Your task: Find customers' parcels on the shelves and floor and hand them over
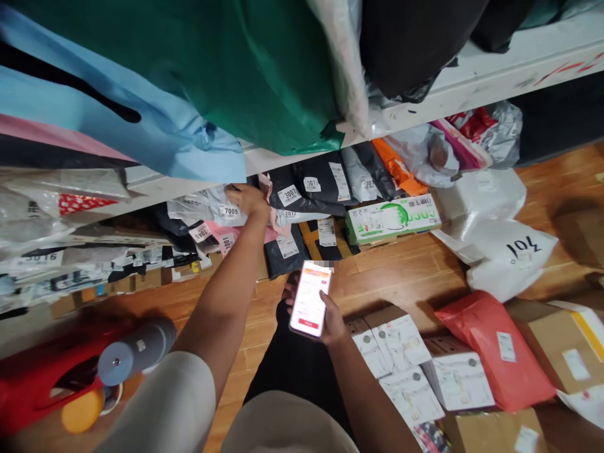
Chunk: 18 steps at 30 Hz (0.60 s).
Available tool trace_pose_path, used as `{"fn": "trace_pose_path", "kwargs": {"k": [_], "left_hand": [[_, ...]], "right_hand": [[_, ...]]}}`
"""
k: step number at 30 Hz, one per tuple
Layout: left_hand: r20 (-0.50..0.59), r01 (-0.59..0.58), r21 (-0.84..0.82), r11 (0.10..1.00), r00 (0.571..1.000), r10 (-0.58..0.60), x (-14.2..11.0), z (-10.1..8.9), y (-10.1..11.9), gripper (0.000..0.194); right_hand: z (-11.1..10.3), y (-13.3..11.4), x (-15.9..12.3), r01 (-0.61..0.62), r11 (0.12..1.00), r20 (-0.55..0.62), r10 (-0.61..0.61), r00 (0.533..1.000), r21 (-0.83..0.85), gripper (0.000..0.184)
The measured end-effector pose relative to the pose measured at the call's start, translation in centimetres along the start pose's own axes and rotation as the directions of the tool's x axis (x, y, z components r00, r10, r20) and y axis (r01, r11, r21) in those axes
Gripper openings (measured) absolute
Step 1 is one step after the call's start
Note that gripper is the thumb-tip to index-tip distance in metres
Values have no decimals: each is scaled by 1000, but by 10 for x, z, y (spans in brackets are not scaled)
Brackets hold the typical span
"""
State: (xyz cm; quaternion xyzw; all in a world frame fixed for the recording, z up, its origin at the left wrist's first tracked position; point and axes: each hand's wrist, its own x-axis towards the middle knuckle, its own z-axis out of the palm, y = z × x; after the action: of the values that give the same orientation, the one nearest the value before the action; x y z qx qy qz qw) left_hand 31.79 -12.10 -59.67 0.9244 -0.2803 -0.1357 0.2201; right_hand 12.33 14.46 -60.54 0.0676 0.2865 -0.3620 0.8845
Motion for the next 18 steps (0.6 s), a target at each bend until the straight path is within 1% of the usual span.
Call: {"fn": "trace_pose_path", "kwargs": {"k": [1,2,3,5,7,8,9,11,13,15,18], "left_hand": [[10,10,28,1000,1000,-10,4,0,0,68],[31,10,48,999,999,-11,10,0,-1,65],[63,-5,61,998,998,1,18,0,-3,62],[136,-71,61,996,989,62,35,1,-7,51],[192,-156,32,987,970,147,53,4,-12,31],[207,-195,13,981,960,188,61,6,-15,22],[215,-231,-10,973,950,228,68,8,-18,17],[223,-301,-72,951,924,310,79,10,-25,13],[225,-366,-159,917,891,395,83,6,-36,14],[214,-412,-253,875,858,466,77,-8,-55,16],[151,-438,-417,796,831,536,52,-44,-99,22]], "right_hand": [[11,3,22,25,1000,6,-25,1000,15,57],[23,6,46,22,999,25,-23,999,38,56],[35,8,70,47,996,26,-49,998,73,54],[57,9,117,159,976,-4,-160,987,149,47],[76,2,155,299,926,-47,-297,954,230,40],[84,-4,170,345,900,-42,-347,937,268,38],[90,-13,181,372,876,-26,-383,924,306,39],[99,-34,195,383,850,-4,-410,912,362,46],[103,-52,202,391,835,-39,-409,912,387,50],[105,-64,204,392,834,-72,-396,915,387,53],[105,-67,207,393,841,-83,-392,916,371,55]]}}
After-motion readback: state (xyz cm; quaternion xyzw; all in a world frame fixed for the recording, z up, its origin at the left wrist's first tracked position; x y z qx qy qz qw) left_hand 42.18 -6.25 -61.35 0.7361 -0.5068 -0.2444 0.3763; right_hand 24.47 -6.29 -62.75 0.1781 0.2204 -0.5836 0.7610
